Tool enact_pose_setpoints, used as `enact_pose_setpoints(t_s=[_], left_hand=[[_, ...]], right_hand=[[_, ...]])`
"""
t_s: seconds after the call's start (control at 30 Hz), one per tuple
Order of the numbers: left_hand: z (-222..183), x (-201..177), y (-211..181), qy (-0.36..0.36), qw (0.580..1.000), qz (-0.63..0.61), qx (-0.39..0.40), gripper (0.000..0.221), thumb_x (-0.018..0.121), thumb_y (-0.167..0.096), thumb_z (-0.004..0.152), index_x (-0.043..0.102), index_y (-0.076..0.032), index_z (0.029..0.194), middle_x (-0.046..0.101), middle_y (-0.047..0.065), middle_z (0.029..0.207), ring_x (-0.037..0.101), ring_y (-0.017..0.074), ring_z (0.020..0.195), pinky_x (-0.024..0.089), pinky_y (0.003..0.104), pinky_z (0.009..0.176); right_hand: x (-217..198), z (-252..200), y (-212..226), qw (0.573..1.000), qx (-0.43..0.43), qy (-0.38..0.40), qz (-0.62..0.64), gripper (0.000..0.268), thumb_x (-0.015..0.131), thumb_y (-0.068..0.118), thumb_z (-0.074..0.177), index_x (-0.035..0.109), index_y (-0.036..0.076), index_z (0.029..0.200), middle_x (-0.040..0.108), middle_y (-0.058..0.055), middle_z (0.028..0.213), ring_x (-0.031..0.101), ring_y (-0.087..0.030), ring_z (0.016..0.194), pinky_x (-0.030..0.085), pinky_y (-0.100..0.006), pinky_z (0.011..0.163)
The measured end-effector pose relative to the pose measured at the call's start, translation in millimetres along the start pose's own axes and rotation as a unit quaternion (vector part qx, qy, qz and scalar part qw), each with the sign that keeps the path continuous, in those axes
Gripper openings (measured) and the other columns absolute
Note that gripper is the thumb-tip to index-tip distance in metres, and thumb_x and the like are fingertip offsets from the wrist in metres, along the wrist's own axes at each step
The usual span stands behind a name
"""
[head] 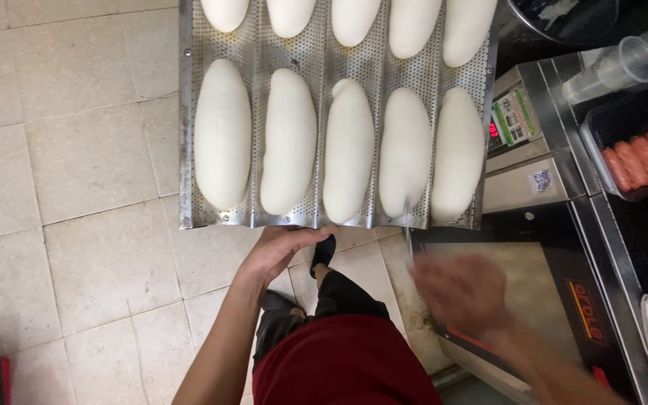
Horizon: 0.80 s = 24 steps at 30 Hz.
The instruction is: Score dough loaves on a baking tray using a specialized blade.
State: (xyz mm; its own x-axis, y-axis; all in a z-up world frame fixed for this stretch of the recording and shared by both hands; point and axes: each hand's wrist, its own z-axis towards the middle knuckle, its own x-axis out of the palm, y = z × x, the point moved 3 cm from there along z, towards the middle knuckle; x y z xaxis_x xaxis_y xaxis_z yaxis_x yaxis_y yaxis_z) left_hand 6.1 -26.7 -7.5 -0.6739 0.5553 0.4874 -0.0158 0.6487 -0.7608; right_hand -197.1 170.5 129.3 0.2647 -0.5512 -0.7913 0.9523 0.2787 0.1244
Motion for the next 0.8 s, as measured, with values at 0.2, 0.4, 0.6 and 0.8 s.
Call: enact_pose_setpoints(t_s=[0.2, 0.4, 0.6, 0.8], left_hand=[[0, -8, 8, 0.021, 0.998, -0.002, -0.051, 0.051, 0.080, -0.015, 0.083, 0.068, 0.016, 0.122, 0.077, 0.022, 0.119, 0.072, 0.0289, 0.119, 0.052, 0.041, 0.113], [2, -12, 11, 0.009, 0.999, -0.009, -0.031, 0.044, 0.080, -0.020, 0.083, 0.072, 0.010, 0.114, 0.077, 0.023, 0.116, 0.073, 0.0291, 0.117, 0.055, 0.042, 0.109], [1, -11, 14, 0.009, 0.999, -0.022, -0.026, 0.042, 0.080, -0.019, 0.084, 0.073, 0.009, 0.114, 0.076, 0.024, 0.116, 0.073, 0.0306, 0.115, 0.055, 0.043, 0.108], [-4, -6, 18, -0.012, 0.999, -0.015, -0.037, 0.049, 0.079, -0.023, 0.082, 0.072, 0.012, 0.115, 0.077, 0.025, 0.116, 0.075, 0.0306, 0.115, 0.055, 0.042, 0.109]], right_hand=[[-31, 4, -45, 0.993, -0.053, -0.044, -0.099, 0.021, 0.082, -0.008, 0.084, 0.073, 0.007, 0.096, 0.077, -0.006, 0.099, 0.076, -0.022, 0.087, 0.052, -0.034, 0.073], [-17, 37, -108, 0.985, 0.122, -0.117, -0.015, 0.010, 0.084, -0.003, 0.097, 0.075, -0.002, 0.101, 0.076, -0.014, 0.108, 0.076, -0.026, 0.094, 0.058, -0.032, 0.082], [-19, 10, -94, 0.988, 0.137, -0.075, -0.020, 0.010, 0.082, -0.001, 0.098, 0.073, 0.002, 0.097, 0.076, -0.013, 0.101, 0.076, -0.023, 0.089, 0.058, -0.031, 0.078], [-57, -82, -8, 0.992, 0.103, 0.033, -0.060, 0.015, 0.084, 0.014, 0.075, 0.076, 0.016, 0.087, 0.077, 0.000, 0.098, 0.072, -0.016, 0.079, 0.056, -0.036, 0.070]])
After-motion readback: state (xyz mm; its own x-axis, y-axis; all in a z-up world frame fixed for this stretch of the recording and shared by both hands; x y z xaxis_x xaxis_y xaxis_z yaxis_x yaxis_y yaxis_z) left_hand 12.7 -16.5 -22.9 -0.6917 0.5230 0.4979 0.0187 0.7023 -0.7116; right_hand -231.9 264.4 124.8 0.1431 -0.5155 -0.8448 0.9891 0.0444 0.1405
